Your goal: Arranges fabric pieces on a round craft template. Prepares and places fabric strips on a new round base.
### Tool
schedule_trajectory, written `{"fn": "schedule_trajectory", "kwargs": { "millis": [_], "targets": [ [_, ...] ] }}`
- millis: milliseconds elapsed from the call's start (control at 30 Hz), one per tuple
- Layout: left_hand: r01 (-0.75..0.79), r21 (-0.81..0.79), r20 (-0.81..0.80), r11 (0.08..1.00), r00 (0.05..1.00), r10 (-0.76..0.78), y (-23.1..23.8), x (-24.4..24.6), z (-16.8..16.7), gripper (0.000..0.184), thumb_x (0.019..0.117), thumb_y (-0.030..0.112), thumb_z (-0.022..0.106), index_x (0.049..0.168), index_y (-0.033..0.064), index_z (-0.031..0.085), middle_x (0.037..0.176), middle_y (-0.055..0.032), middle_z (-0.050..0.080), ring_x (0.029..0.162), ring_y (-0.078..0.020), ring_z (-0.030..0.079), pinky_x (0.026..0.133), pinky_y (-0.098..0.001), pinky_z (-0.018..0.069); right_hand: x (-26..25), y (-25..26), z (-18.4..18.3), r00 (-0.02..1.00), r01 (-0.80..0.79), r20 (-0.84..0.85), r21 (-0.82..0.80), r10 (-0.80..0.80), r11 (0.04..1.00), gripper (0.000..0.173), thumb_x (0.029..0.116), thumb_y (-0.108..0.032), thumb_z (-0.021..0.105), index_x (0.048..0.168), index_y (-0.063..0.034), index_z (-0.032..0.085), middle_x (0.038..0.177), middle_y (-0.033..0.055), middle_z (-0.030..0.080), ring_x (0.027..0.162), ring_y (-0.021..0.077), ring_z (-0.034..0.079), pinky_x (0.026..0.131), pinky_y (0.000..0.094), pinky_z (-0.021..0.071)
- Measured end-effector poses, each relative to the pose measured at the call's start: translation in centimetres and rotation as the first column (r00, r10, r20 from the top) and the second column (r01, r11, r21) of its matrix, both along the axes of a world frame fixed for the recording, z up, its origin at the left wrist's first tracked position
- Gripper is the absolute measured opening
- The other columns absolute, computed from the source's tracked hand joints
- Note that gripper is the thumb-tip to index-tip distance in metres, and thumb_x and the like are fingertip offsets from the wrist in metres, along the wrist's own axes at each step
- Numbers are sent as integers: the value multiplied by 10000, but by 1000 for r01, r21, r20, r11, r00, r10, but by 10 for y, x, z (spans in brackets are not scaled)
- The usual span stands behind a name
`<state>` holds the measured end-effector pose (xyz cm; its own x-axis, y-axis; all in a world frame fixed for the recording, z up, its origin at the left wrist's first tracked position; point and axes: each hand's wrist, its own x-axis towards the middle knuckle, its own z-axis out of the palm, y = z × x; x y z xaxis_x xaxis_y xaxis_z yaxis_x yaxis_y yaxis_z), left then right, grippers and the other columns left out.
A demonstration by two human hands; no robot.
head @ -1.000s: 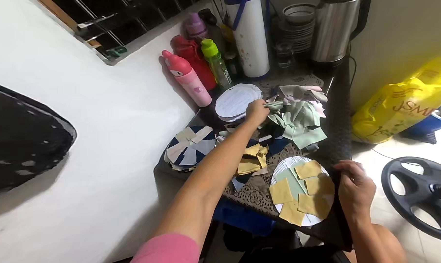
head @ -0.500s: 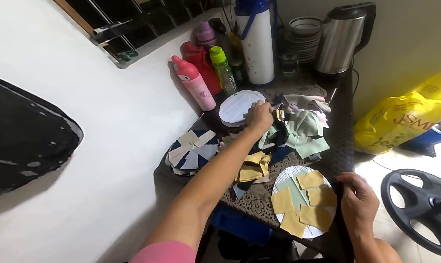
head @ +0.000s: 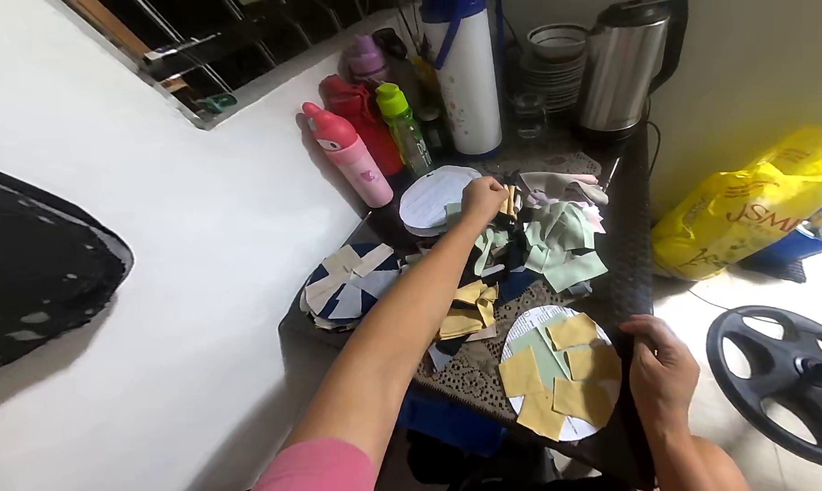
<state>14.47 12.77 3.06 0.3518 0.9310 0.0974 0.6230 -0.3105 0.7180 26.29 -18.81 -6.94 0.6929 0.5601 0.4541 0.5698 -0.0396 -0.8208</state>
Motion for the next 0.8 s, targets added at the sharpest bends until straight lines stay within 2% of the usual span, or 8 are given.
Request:
{"fn": "schedule_trajectory", "kwargs": {
  "millis": [133, 267, 400, 500, 567, 633, 733, 800],
  "targets": [
    [35, -113, 209, 993, 978, -11, 1, -19, 23, 250, 1001, 145, 611, 1154, -50, 646, 1096, -215, 660, 1001, -289, 645, 911, -487, 523, 0, 1, 0, 1000, 6, 6, 14, -6, 1000, 242, 906, 53, 503, 835, 36, 734, 1003, 174, 722, 990, 183, 677, 844, 278, 529],
    [89, -228, 266, 969, 964, -26, -19, -37, 47, 268, 1035, 124, 566, 1236, -51, 591, 1131, -206, 638, 972, -243, 645, 882, -416, 547, -2, 0, 1, 1000, 15, 12, 10, -16, 1000, 246, 906, 61, 498, 842, 37, 734, 999, 176, 720, 982, 183, 672, 844, 286, 523],
    [167, -354, 277, 920, 958, -67, -56, -60, 61, 238, 1060, 133, 524, 1241, -12, 579, 1016, -119, 627, 846, -158, 624, 779, -336, 546, -2, -1, 3, 1000, 15, 5, -8, -15, 1000, 247, 902, 70, 493, 852, 42, 733, 1002, 182, 717, 974, 196, 673, 837, 311, 526],
    [253, -411, 268, 876, 952, -149, -88, -87, 59, 212, 1060, 115, 511, 1223, -2, 581, 967, -97, 641, 807, -143, 635, 759, -333, 556, -3, -1, 4, 1000, 3, 19, -16, -3, 1000, 239, 902, 73, 499, 857, 48, 732, 1000, 191, 713, 962, 212, 671, 828, 324, 526],
    [303, -418, 217, 857, 949, -229, -107, -108, 49, 164, 1056, 110, 532, 1177, 17, 593, 919, -71, 636, 767, -114, 616, 721, -302, 542, -3, -2, 5, 999, 3, 34, -34, -2, 999, 239, 906, 71, 500, 869, 49, 734, 1003, 197, 712, 963, 231, 670, 836, 349, 523],
    [325, -388, 93, 863, 945, -314, -113, -127, 28, 147, 1012, 76, 611, 1133, -4, 633, 926, -88, 671, 788, -119, 631, 743, -306, 540, -2, -2, 6, 999, 1, 54, -69, 3, 998, 242, 901, 76, 498, 886, 49, 738, 1013, 217, 708, 974, 286, 673, 845, 415, 523],
    [289, -226, -204, 930, 920, -335, -120, -147, -2, 232, 1000, 82, 615, 1203, -11, 676, 1155, -160, 698, 1063, -235, 676, 983, -430, 527, -3, -1, 12, 997, -7, 78, -157, 20, 988, 230, 908, 74, 514, 926, 52, 742, 1037, 248, 700, 987, 362, 673, 852, 505, 516],
    [242, -29, -278, 970, 930, -241, -130, -157, -11, 267, 1010, 61, 531, 1215, 3, 692, 1203, -182, 689, 1119, -296, 671, 1001, -482, 518, -1, -1, 16, 998, -31, 47, -213, 42, 977, 231, 926, 61, 515, 971, 50, 741, 1063, 248, 695, 1001, 356, 670, 867, 504, 515]
  ]
}}
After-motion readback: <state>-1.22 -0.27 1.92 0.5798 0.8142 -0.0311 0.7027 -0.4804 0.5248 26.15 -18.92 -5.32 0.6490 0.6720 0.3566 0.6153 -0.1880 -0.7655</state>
